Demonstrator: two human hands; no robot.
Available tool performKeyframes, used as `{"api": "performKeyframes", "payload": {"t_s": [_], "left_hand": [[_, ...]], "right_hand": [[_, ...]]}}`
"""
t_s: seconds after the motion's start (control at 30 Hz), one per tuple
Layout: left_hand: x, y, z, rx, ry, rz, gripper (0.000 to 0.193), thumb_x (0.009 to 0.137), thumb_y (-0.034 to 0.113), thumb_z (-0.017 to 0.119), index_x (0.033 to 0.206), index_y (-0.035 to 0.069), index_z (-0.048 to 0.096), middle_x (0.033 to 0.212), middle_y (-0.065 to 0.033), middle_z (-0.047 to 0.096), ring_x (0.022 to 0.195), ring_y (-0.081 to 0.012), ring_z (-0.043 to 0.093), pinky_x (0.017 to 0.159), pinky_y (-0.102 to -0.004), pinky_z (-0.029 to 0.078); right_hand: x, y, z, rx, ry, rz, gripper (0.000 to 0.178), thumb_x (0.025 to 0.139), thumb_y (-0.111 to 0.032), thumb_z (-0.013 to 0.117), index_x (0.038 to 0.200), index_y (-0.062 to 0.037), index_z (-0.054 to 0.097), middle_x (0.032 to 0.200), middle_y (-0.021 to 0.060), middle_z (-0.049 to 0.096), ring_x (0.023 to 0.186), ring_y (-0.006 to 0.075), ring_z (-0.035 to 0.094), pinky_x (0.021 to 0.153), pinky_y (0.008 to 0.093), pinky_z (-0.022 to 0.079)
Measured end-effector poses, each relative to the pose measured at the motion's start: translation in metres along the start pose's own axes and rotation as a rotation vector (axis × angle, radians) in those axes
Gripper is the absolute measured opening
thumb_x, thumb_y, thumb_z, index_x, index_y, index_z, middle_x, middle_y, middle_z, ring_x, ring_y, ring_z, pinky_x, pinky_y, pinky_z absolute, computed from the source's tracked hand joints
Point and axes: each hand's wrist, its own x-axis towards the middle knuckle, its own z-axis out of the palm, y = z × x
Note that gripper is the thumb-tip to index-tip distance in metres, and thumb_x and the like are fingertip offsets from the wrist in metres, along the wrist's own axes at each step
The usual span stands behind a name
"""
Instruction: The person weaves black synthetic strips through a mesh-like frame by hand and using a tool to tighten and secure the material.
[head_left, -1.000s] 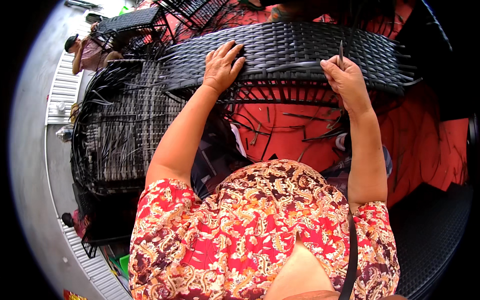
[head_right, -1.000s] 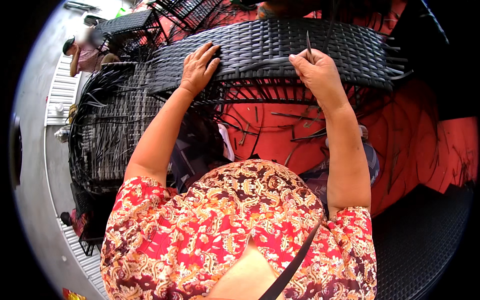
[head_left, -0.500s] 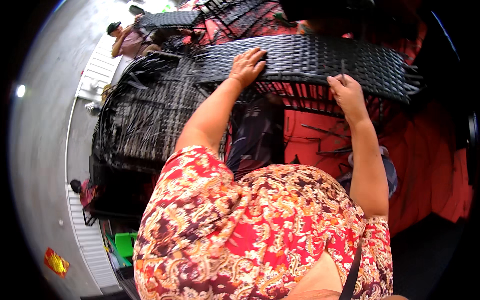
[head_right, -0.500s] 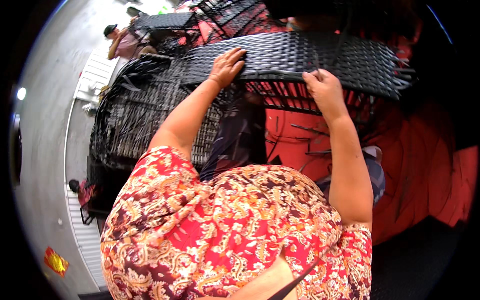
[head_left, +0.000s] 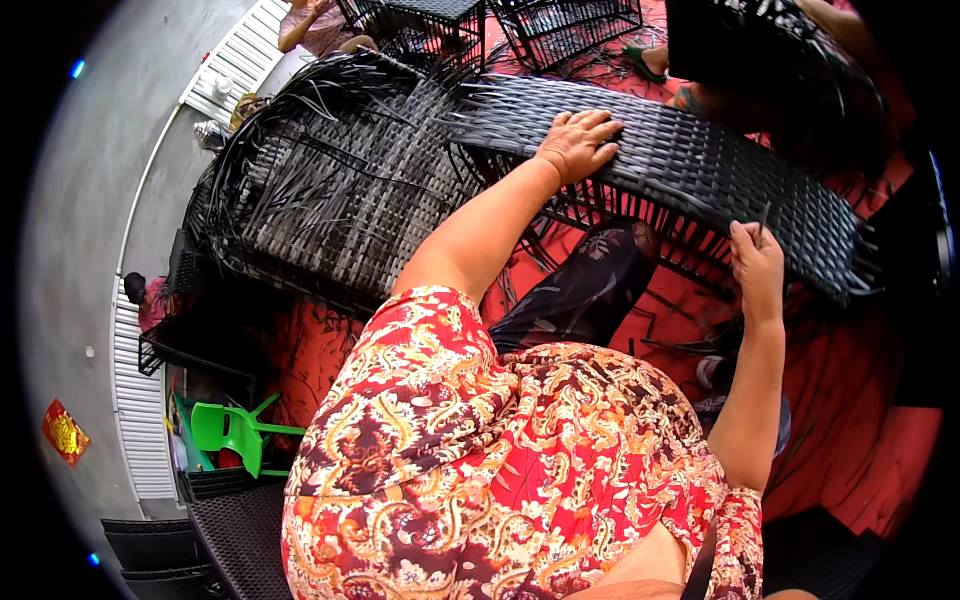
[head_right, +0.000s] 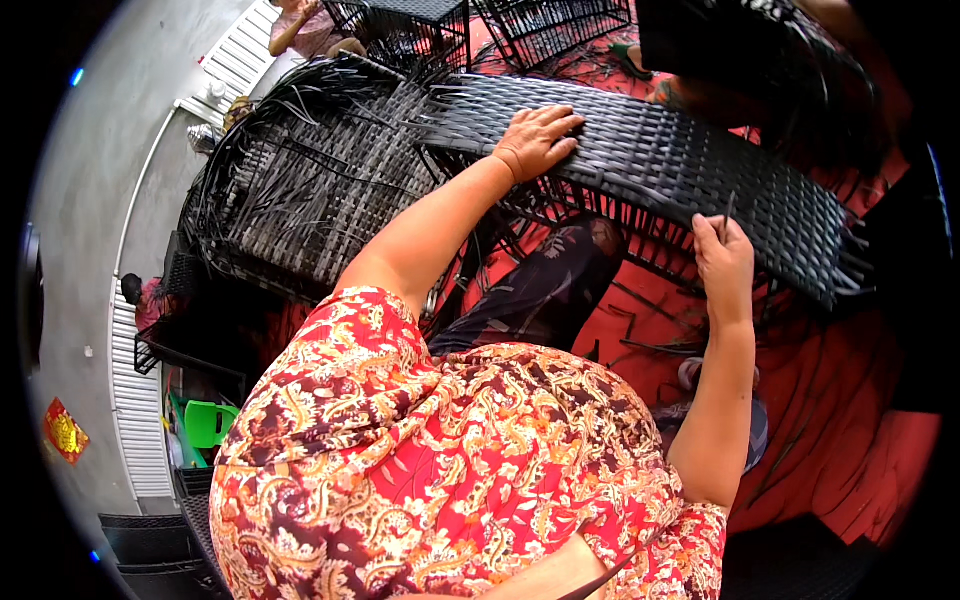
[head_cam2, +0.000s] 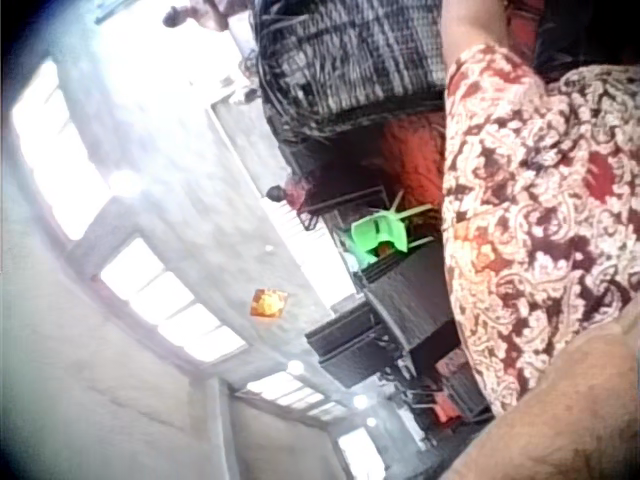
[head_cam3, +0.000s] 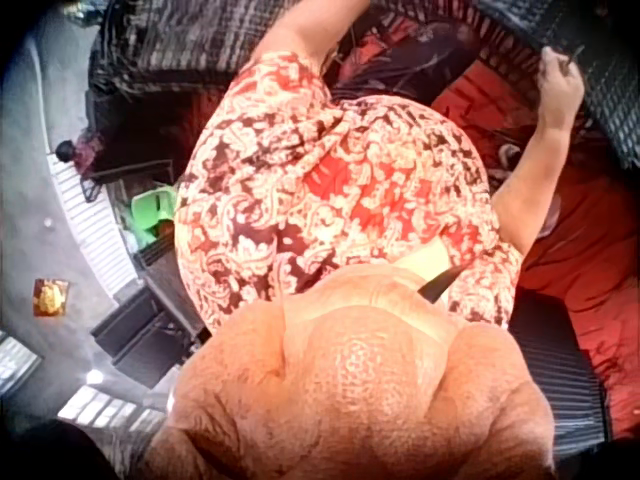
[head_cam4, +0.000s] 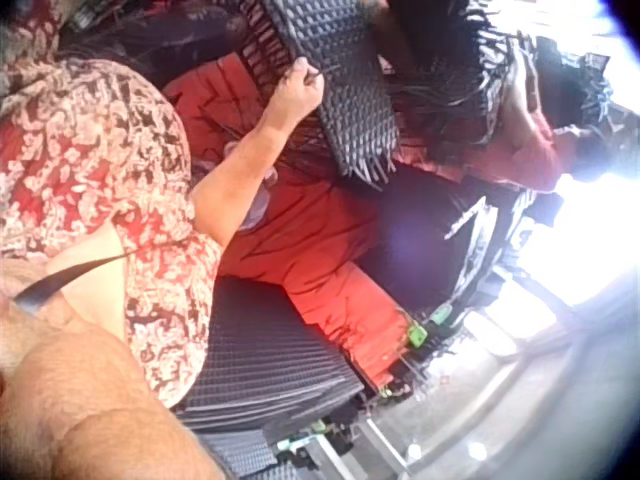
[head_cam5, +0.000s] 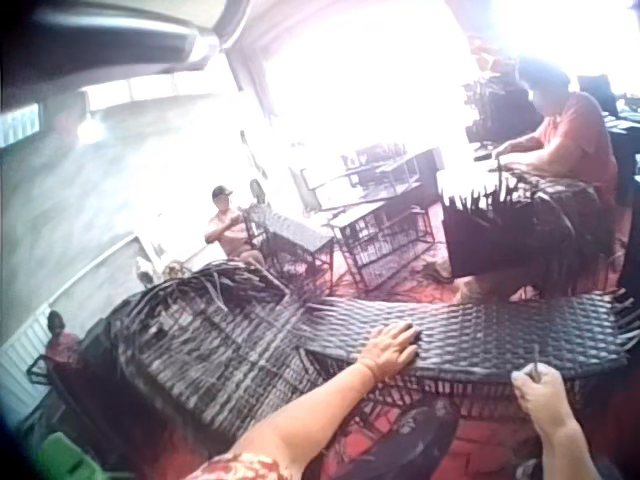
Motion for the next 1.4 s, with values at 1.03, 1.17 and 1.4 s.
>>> {"api": "performKeyframes", "payload": {"t_s": [1.03, 1.17, 1.4], "left_hand": [[-0.096, 0.111, -0.087, -1.298, 0.591, -0.886, 0.017, 0.089, 0.016, 0.06, 0.076, 0.007, 0.055, 0.071, 0.0019, 0.053, 0.065, -0.0055, 0.048, 0.06, -0.0206, 0.04], [-0.12, 0.07, -0.078, -1.557, 0.649, -1.248, 0.029, 0.088, 0.037, 0.059, 0.089, 0.009, 0.064, 0.084, -0.0003, 0.062, 0.082, -0.0104, 0.055, 0.075, -0.0271, 0.04], [-0.1, 0.054, -0.078, -1.894, 0.661, -1.213, 0.016, 0.083, 0.021, 0.069, 0.081, 0.007, 0.062, 0.082, -0.0017, 0.065, 0.075, -0.0115, 0.059, 0.07, -0.0239, 0.043]], "right_hand": [[-0.086, -0.066, -0.191, 0.037, 0.179, 0.292, 0.012, 0.093, -0.02, 0.055, 0.087, -0.0101, 0.05, 0.063, -0.0011, 0.047, 0.033, 0.0048, 0.031, 0.031, 0.0182, 0.024], [-0.089, -0.078, -0.183, 0.009, 0.231, 0.32, 0.013, 0.093, -0.021, 0.055, 0.086, -0.0107, 0.05, 0.061, -0.002, 0.047, 0.032, 0.0043, 0.03, 0.03, 0.0185, 0.024], [-0.094, -0.084, -0.184, 0.013, 0.268, 0.348, 0.014, 0.093, -0.022, 0.055, 0.086, -0.0113, 0.049, 0.062, -0.002, 0.049, 0.031, 0.0044, 0.029, 0.03, 0.019, 0.024]]}}
